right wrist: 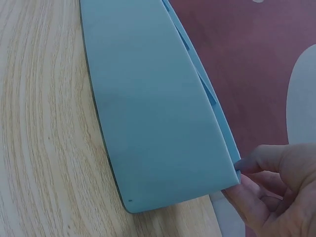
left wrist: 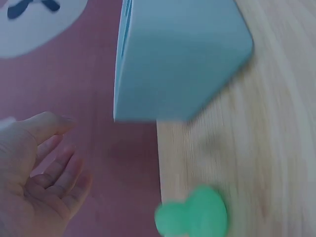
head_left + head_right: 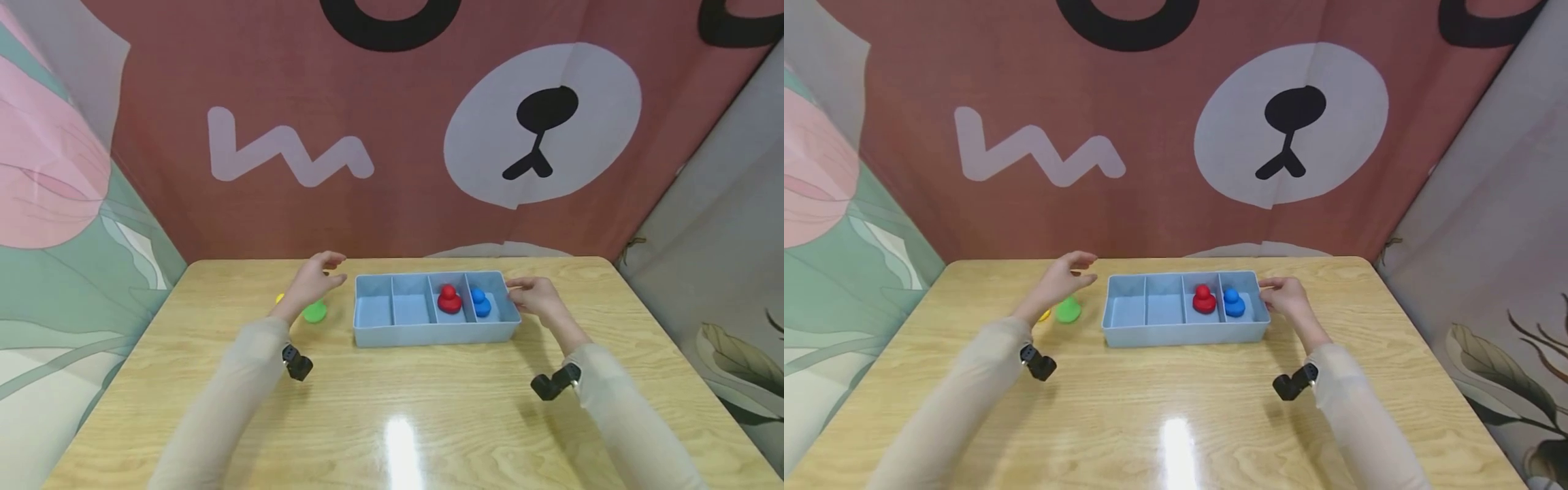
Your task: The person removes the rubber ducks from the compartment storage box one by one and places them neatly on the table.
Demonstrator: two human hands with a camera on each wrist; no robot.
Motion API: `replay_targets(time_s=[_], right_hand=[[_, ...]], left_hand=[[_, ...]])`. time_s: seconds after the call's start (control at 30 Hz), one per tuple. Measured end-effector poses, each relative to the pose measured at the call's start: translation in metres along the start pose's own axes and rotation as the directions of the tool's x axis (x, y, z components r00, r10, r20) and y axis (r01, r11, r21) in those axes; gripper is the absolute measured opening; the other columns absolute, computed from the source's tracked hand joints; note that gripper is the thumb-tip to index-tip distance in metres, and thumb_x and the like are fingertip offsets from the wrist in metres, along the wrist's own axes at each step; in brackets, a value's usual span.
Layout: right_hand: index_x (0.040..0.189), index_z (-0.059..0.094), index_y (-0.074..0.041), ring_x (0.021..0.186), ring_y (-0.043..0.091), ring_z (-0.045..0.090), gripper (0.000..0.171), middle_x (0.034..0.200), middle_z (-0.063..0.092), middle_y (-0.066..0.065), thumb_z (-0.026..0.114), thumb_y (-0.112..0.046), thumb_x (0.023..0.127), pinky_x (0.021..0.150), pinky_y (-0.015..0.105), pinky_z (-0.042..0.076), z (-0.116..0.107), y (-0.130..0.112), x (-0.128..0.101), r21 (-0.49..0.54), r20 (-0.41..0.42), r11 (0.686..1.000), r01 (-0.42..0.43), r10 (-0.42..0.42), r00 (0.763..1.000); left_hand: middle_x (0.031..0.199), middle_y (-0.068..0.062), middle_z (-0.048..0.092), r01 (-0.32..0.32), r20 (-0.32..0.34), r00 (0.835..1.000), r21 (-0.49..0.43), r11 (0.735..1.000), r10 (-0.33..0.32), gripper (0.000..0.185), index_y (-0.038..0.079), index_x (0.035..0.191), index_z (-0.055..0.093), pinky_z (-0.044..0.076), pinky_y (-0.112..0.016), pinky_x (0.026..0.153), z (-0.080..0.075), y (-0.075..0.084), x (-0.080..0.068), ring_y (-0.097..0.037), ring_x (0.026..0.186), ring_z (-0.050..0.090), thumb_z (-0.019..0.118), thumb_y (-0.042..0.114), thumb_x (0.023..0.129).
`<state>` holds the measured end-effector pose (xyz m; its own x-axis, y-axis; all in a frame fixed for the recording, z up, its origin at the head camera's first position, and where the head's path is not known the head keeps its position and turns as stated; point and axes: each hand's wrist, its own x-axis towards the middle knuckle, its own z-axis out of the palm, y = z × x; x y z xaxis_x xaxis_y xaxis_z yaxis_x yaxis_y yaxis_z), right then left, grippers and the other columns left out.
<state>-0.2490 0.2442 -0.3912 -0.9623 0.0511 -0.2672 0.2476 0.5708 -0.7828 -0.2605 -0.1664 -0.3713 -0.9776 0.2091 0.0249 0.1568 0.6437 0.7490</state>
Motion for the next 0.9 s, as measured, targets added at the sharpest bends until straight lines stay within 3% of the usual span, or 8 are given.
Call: replay_targets(time_s=[0.17,0.4,0.57,0.9], right_hand=[[0.135,0.048,0.007,0.108,0.022,0.061,0.046,0.138,0.047,0.030,0.051,-0.011,0.093,0.096,0.039,0.052,-0.003,0.001,0.001,0.003,0.004,1.000,0.005,-0.005,1.000],[0.134,0.050,0.007,0.094,0.010,0.062,0.047,0.138,0.048,0.029,0.053,-0.010,0.091,0.088,0.031,0.056,-0.001,0.002,0.002,0.021,-0.010,1.000,0.007,-0.006,1.000],[0.132,0.051,0.008,0.093,0.012,0.062,0.047,0.135,0.051,0.030,0.052,-0.008,0.088,0.081,0.025,0.057,0.002,0.000,0.002,0.019,-0.030,1.000,0.014,-0.014,0.999],[0.132,0.051,0.007,0.102,0.021,0.063,0.046,0.135,0.050,0.030,0.051,-0.009,0.089,0.082,0.025,0.057,0.006,-0.003,0.001,0.016,-0.033,1.000,0.010,-0.010,0.999]], left_hand=[[0.131,-0.019,0.053,-0.050,0.047,0.998,0.003,0.999,0.049,0.043,0.001,0.131,0.052,0.046,-0.046,0.103,0.020,0.016,0.010,-0.035,0.122,0.051,0.062,0.008,0.090],[0.129,-0.021,0.057,-0.115,0.095,0.989,0.025,0.993,0.112,0.043,0.000,0.129,0.054,0.051,-0.041,0.096,0.049,0.031,0.016,-0.033,0.117,0.057,0.063,0.005,0.088],[0.129,-0.017,0.058,-0.131,0.120,0.985,0.043,0.990,0.125,0.043,0.003,0.129,0.055,0.052,-0.039,0.095,0.061,0.044,0.020,-0.030,0.117,0.058,0.065,0.007,0.087],[0.128,-0.019,0.059,-0.143,0.182,0.973,0.008,0.990,0.139,0.042,-0.001,0.128,0.055,0.049,-0.039,0.099,0.081,0.060,0.028,-0.031,0.118,0.057,0.064,0.003,0.087]])
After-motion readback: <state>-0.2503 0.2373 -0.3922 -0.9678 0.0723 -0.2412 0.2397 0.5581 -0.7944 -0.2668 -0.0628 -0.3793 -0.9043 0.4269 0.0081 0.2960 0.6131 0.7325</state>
